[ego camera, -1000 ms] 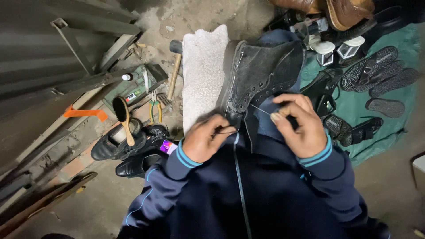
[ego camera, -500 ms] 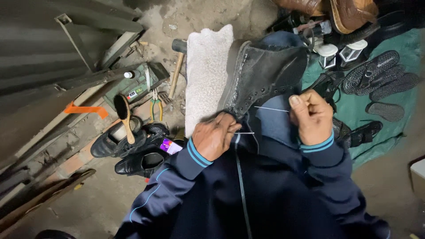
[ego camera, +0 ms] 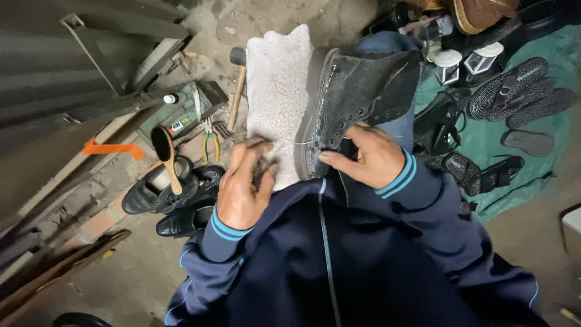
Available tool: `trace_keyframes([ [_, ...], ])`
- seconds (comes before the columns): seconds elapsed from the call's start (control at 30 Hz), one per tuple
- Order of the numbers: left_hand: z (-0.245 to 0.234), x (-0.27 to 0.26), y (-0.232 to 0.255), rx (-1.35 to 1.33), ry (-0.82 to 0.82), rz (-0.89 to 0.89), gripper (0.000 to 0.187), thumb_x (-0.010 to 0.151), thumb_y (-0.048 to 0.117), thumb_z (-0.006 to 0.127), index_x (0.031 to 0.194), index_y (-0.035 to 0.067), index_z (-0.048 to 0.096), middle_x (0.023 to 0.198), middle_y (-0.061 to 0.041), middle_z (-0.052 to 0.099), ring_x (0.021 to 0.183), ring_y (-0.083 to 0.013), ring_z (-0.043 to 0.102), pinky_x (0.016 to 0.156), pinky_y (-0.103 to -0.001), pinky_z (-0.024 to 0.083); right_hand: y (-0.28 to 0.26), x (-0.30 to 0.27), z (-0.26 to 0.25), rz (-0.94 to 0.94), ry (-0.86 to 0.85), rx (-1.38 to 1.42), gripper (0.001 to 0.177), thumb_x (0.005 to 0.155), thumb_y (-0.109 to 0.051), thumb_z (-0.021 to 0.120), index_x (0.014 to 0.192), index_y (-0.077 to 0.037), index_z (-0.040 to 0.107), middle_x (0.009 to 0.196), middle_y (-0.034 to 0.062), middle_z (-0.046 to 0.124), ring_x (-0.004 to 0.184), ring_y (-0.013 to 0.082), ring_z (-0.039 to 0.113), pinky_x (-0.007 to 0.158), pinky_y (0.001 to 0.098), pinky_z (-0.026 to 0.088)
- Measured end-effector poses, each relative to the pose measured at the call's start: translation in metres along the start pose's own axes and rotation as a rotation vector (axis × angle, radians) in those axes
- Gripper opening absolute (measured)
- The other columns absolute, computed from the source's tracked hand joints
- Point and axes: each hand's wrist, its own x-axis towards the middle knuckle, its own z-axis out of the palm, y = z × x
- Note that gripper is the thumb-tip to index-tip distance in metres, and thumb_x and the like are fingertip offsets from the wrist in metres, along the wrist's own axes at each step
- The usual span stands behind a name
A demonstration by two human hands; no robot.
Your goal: The person sews a black boot using a needle and thread, repeatedly passing the needle through the upper part of the boot and pulling the thread tight. The boot is held on the person's lap during the process.
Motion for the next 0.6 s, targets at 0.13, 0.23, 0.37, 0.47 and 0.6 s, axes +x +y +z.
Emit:
trace_keyframes([
  [0.13,-0.005,-0.005,0.005,0.000,-0.008,0.042,0.023,0.101,0.010,0.059,0.122,0.006,0.066,0.123,-0.018,0.067,0.101,-0.0486,0.068,0.082,-0.059,0.057,-0.001,0.004,-0.001,0.214,-0.051,0.025,0.028,0.091,-0.020,0.077,0.100,0.005,0.069,0.079,0.0248,0.070,0.073,0.0413,0.070,0.060,0.0476,0.056],
  [0.23,-0.005,-0.007,0.009,-0.070,-0.055,0.135,0.018,0.099,0.010,0.066,0.115,0.004,0.072,0.112,-0.017,0.076,0.097,-0.0447,0.072,0.093,-0.053,0.056,-0.005,0.006,0.000,0.310,-0.028,0.024,0.025,0.090,-0.015,0.075,0.093,0.010,0.069,0.067,0.0281,0.066,0.058,0.0408,0.066,0.048,0.0452,0.050],
  [0.37,-0.004,-0.010,0.001,0.046,-0.173,0.136,0.027,0.099,0.020,0.063,0.125,0.019,0.072,0.093,-0.013,0.073,0.080,-0.0398,0.072,0.066,-0.053,0.060,-0.010,0.006,0.000,0.356,-0.066,0.072,0.028,0.092,-0.018,0.072,0.094,0.010,0.071,0.068,0.0297,0.068,0.060,0.0403,0.067,0.050,0.0455,0.052],
  [0.47,0.002,-0.013,-0.008,0.092,-0.187,0.125,0.028,0.101,0.025,0.059,0.126,0.027,0.072,0.088,-0.008,0.070,0.072,-0.0382,0.072,0.061,-0.051,0.059,-0.008,0.004,0.001,0.360,-0.070,0.063,0.027,0.092,-0.018,0.073,0.094,0.009,0.072,0.068,0.0298,0.068,0.061,0.0413,0.067,0.050,0.0462,0.052],
  [0.6,0.010,-0.014,-0.014,0.177,-0.137,0.152,0.028,0.102,0.029,0.056,0.124,0.031,0.073,0.088,-0.001,0.067,0.068,-0.0336,0.071,0.059,-0.045,0.058,-0.006,0.001,0.003,0.360,-0.074,0.047,0.026,0.092,-0.018,0.073,0.094,0.008,0.073,0.070,0.0301,0.068,0.064,0.0432,0.066,0.050,0.0473,0.052],
])
